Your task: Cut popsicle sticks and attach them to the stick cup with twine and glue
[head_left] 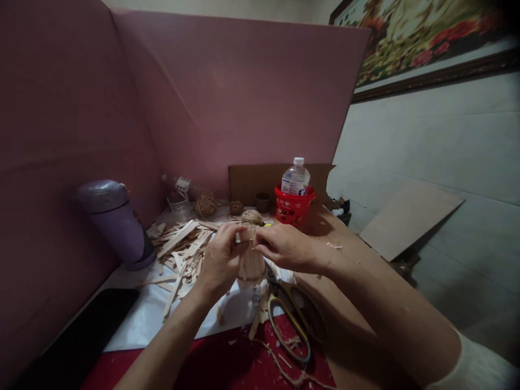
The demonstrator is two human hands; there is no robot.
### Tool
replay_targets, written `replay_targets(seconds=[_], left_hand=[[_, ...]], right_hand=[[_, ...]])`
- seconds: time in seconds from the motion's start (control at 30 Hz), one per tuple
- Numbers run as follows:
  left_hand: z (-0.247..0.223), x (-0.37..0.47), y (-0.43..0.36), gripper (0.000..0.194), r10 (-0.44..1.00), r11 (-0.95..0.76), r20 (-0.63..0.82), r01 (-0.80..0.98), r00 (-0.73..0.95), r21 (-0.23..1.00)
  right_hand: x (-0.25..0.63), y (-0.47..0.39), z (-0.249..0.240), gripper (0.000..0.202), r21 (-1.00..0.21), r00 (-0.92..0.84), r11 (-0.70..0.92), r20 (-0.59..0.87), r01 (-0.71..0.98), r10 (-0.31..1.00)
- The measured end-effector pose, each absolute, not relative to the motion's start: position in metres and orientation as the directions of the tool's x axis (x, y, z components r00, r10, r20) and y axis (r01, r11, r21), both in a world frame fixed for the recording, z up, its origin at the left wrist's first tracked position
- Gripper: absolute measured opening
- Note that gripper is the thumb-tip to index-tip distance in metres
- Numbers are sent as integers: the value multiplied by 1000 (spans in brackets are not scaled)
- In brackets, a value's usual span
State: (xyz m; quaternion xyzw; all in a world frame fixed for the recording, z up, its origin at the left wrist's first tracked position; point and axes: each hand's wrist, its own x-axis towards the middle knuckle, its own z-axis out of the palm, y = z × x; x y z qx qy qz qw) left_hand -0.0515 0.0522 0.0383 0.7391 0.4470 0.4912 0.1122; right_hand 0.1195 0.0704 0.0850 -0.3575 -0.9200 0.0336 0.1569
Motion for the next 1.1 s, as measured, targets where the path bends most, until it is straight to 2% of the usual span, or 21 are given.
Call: replay_targets(seconds=[0.17, 0.27, 0.77, 0.93, 1.1], left_hand=[[39, -52, 52, 20, 796, -562, 590, 528, 136, 636], [41, -52, 51, 21, 803, -554, 578, 537, 143, 637], [40, -49, 48, 20, 807, -523, 582, 579, 101, 625], [39, -49, 49, 22, 808, -512, 584, 584, 78, 630], [38, -51, 50, 24, 817, -495, 572, 588, 66, 639]], right_hand=[[119, 71, 85, 10, -116, -684, 724, 253, 680, 684], [118, 68, 86, 11, -130, -677, 718, 254, 684, 691], [114, 69, 76, 12, -410, -537, 646, 361, 643, 763], [117, 68, 72, 14, -525, -508, 648, 404, 553, 761], [119, 69, 59, 19, -556, -504, 707, 500, 437, 705]])
